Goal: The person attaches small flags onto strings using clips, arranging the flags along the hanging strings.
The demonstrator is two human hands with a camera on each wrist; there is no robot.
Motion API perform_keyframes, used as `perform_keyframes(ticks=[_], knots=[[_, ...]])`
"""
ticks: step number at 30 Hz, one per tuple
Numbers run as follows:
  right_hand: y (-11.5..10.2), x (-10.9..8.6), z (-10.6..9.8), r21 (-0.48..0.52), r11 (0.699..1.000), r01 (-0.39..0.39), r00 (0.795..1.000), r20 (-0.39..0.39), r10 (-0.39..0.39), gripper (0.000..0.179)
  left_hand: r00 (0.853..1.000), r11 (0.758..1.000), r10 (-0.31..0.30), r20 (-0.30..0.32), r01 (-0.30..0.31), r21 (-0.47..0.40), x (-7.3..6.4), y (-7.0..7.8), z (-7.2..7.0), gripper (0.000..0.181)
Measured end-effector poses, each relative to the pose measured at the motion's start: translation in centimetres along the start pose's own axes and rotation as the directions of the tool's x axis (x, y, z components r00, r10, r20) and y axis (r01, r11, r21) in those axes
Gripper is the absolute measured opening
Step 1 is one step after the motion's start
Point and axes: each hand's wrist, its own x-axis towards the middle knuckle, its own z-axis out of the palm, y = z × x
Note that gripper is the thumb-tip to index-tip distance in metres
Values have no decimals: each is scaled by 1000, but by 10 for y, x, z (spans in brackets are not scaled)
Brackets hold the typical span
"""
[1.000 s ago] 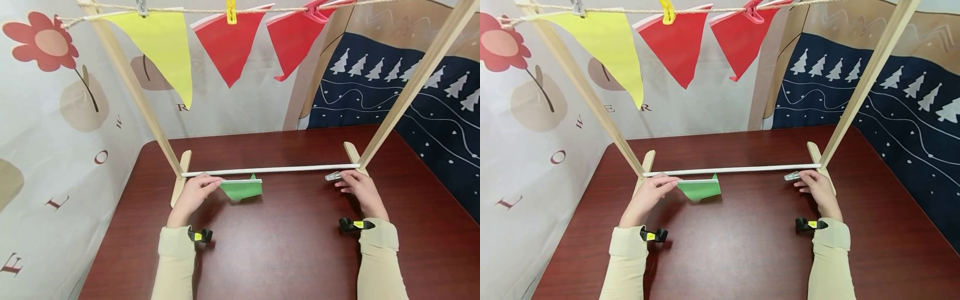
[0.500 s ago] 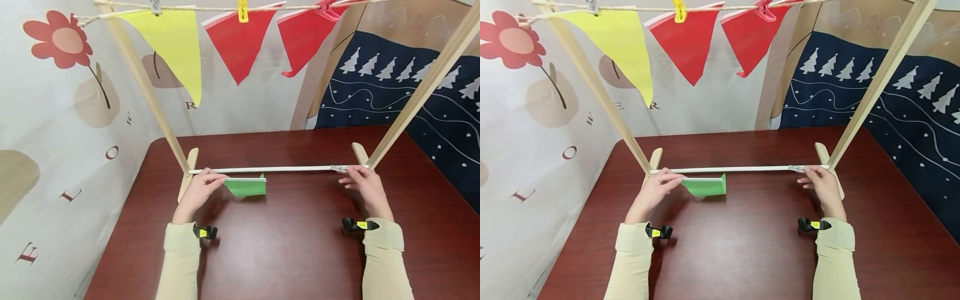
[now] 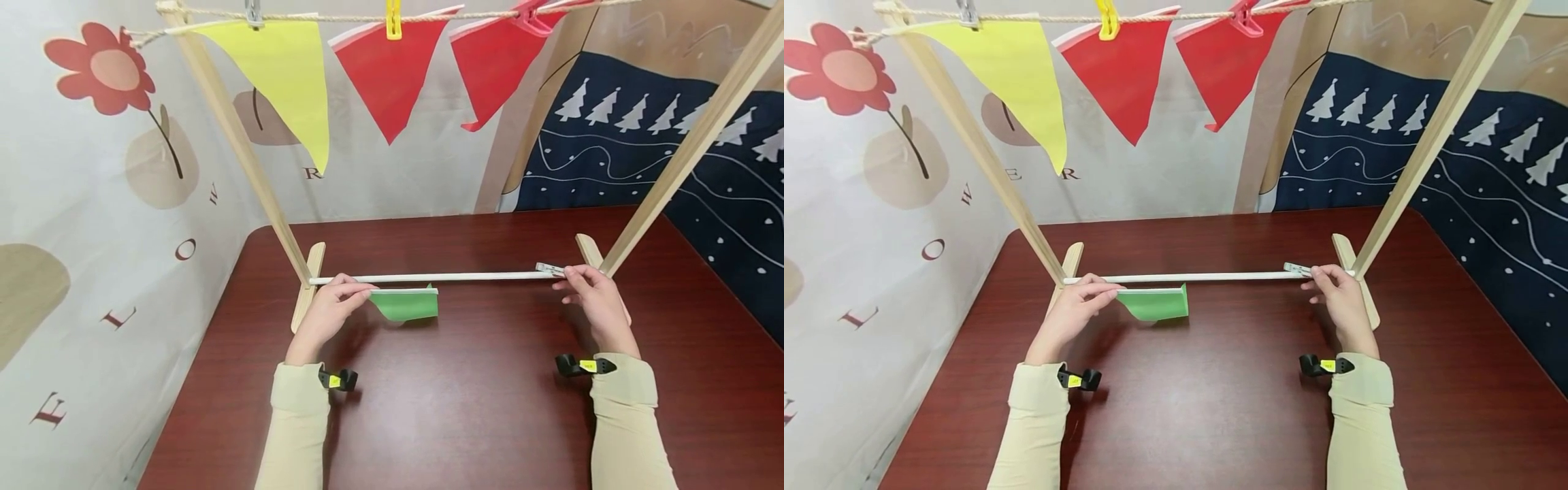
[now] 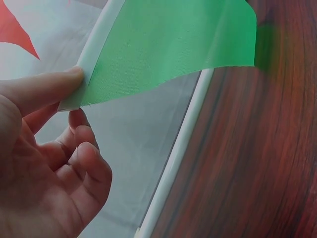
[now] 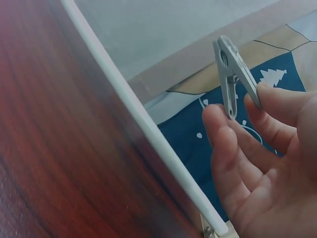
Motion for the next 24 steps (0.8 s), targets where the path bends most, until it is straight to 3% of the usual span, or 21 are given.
perform_keyframes(ticks=[5, 10, 16, 19, 24], knots=[[-5, -1, 0, 144, 989, -20, 998, -55, 28, 21, 1000, 1000, 5, 7, -5, 19, 4, -11, 4, 18], [-9, -2, 1, 288, 958, 1, 994, -108, 32, 17, 1000, 999, 16, -14, -15, 34, 9, -24, 10, 19], [-12, -4, 3, 516, 856, 22, 994, -100, 35, 17, 1000, 999, -10, -13, 10, 31, 11, -21, 14, 17], [-12, -4, 5, 581, 813, 36, 995, -100, 28, 18, 1000, 999, -19, -12, 20, 36, 12, -21, 17, 16], [-15, 0, 8, 608, 792, 65, 994, -111, 3, 20, 999, 999, -32, -40, 33, 39, 13, -19, 19, 16]])
